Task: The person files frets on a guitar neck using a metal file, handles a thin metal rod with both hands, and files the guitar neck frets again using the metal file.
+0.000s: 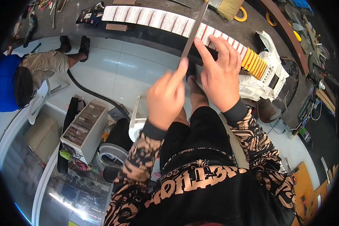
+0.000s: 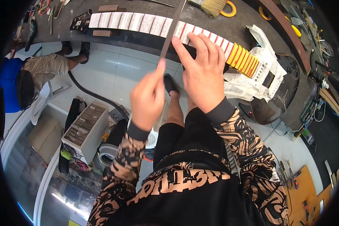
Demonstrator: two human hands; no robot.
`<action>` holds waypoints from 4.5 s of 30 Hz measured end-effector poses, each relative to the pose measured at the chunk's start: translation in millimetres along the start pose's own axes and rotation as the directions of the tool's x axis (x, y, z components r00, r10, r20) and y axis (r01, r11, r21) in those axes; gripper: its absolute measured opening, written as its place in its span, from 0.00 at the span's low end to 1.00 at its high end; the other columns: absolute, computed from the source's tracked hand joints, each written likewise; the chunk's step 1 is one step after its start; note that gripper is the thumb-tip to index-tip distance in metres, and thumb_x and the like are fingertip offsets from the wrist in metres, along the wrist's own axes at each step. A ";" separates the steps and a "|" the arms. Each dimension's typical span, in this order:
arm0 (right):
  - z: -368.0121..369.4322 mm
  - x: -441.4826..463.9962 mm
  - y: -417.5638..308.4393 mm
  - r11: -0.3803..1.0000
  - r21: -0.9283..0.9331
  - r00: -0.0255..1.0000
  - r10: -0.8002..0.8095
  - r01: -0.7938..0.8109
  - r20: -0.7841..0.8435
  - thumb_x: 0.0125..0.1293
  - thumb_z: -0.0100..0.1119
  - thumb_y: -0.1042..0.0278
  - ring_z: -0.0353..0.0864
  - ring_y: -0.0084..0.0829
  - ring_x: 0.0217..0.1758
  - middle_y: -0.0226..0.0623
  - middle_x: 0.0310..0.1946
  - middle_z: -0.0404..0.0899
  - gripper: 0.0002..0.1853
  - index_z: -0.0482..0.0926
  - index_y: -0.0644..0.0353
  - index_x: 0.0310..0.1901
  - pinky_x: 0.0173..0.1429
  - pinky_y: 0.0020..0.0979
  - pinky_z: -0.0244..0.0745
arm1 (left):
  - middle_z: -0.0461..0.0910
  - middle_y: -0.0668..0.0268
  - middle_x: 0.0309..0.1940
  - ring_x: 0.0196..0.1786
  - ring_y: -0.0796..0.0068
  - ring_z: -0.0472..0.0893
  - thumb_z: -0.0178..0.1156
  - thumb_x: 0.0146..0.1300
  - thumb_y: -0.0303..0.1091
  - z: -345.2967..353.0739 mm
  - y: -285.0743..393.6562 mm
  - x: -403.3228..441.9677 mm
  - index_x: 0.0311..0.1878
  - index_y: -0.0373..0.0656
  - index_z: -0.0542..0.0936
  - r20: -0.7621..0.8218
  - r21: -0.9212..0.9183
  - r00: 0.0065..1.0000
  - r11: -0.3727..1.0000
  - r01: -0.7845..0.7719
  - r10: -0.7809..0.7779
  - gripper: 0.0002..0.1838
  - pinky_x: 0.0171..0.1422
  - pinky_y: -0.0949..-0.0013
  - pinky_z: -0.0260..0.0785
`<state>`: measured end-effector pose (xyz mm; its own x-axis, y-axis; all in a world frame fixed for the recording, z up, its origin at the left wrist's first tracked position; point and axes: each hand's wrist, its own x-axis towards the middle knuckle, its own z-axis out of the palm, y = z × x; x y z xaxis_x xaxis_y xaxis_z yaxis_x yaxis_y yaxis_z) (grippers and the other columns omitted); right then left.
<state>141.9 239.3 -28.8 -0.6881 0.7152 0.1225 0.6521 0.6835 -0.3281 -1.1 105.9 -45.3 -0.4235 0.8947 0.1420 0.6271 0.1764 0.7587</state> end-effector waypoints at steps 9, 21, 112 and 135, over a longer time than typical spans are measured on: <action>3.1 -1.7 2.3 1.000 0.002 1.000 0.010 -0.010 -0.007 0.59 0.69 0.82 0.66 0.46 0.89 0.36 0.82 0.71 0.51 0.80 0.35 0.86 0.92 0.56 0.59 | 0.86 0.55 0.36 0.37 0.46 0.87 0.65 0.78 0.21 7.1 11.3 36.8 0.79 0.49 0.88 -0.005 -0.112 0.999 0.993 0.035 -0.036 0.28 0.43 0.46 0.78; 2.2 -0.9 2.2 1.000 -0.013 1.000 0.005 -0.005 0.000 0.58 0.69 0.83 0.67 0.46 0.89 0.36 0.82 0.72 0.51 0.80 0.35 0.86 0.92 0.56 0.59 | 0.92 0.49 0.42 0.37 0.55 0.90 0.65 0.78 0.13 -39.6 6.9 -55.7 0.77 0.37 0.89 0.170 -0.037 0.974 0.987 0.158 -0.150 0.27 0.44 0.62 0.80; 6.3 -0.8 3.0 0.999 -0.030 1.000 0.020 -0.020 0.000 0.57 0.70 0.81 0.66 0.44 0.89 0.33 0.82 0.71 0.52 0.80 0.32 0.86 0.92 0.54 0.58 | 0.88 0.53 0.39 0.39 0.44 0.88 0.65 0.79 0.21 20.8 4.0 66.8 0.77 0.48 0.88 0.004 -0.208 0.999 0.977 0.041 -0.041 0.27 0.43 0.45 0.78; 5.5 0.3 5.8 1.000 -0.031 1.000 0.007 -0.007 0.002 0.56 0.69 0.83 0.66 0.44 0.89 0.33 0.83 0.71 0.53 0.80 0.32 0.87 0.91 0.54 0.59 | 0.76 0.60 0.30 0.29 0.53 0.79 0.70 0.65 0.12 -43.3 -17.4 -118.1 0.77 0.43 0.90 0.159 0.003 0.982 0.995 0.098 -0.097 0.36 0.36 0.51 0.72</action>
<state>143.7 242.7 -35.8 -0.6839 0.7199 0.1184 0.6664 0.6825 -0.3001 9.7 -20.6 -47.8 -0.3726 0.9273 -0.0352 0.5848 0.2641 0.7669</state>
